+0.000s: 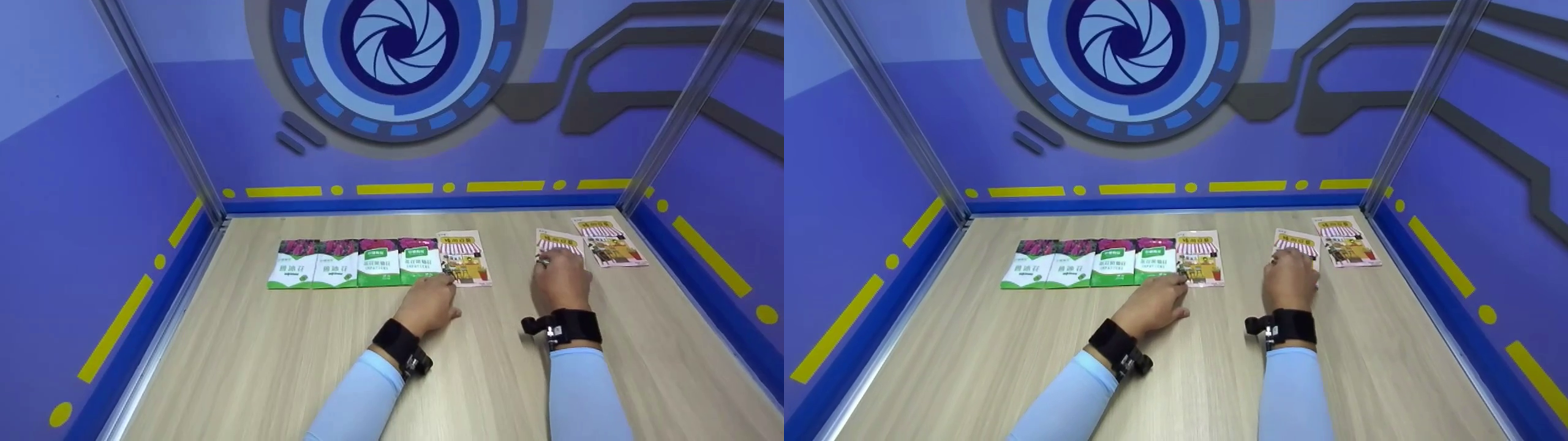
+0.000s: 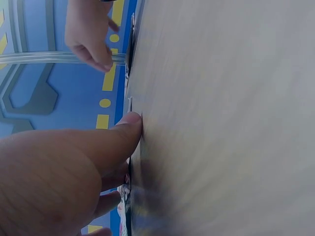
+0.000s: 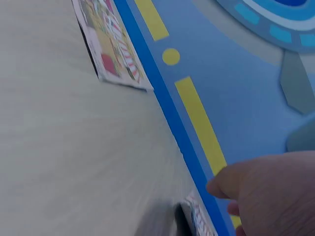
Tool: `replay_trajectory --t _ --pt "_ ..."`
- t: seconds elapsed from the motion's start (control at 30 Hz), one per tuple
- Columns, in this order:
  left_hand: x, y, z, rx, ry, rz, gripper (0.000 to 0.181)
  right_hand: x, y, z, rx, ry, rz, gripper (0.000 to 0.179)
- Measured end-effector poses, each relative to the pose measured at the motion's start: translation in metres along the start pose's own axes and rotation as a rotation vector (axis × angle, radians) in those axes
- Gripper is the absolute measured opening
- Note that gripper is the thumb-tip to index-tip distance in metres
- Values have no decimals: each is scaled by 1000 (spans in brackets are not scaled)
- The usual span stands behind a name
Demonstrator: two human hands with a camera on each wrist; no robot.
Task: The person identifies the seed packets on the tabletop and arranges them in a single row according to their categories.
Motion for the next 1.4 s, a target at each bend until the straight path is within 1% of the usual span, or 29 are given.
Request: replay_trajectory --t 0.07,0.17,0.3,0.4,0.6,0.67,0.77,0.9,1.0,1.13,1.27,1.4 --pt "0 0 1 4 3 1 50 -9 3 2 -4 -20 -60 34" --pt "0 0 1 6 2 4 51 -20 5 0 24 -14 -109 36" --pt "1 -1 1 3 2 2 50 -27 6 -4 93 15 -138 37" --pt "1 -1 1 1 1 0 51 -28 5 -7 146 16 -137 38" --pt "1 0 1 5 -2 -1 52 -21 4 -14 256 4 -87 50" --pt "0 0 0 5 -10 -3 52 -17 3 -17 276 9 -63 51" --pt "0 -1 -1 6 -20 -7 52 -10 1 -20 290 27 -14 47" --pt "0 -1 -1 14 -25 -11 52 0 -1 -26 300 42 52 32" --pt "0 -1 -1 15 -22 -12 51 7 -1 -30 308 34 85 25" --pt "0 0 0 15 -13 -10 51 16 -1 -35 316 27 119 27" --pt "1 0 1 22 1 -3 51 25 -2 -40 324 45 159 27" --pt "1 0 1 28 7 2 53 31 -1 -43 338 61 176 30"
Point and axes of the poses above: each hand's wrist, its own y-axis away from the middle knuckle, its own z-axis out of the back of the hand, x = y × z, the point moved 7 cm from there along -y, towards the middle knuckle, and after that the axes turned 9 degrees about z, right-handed, at the moved point
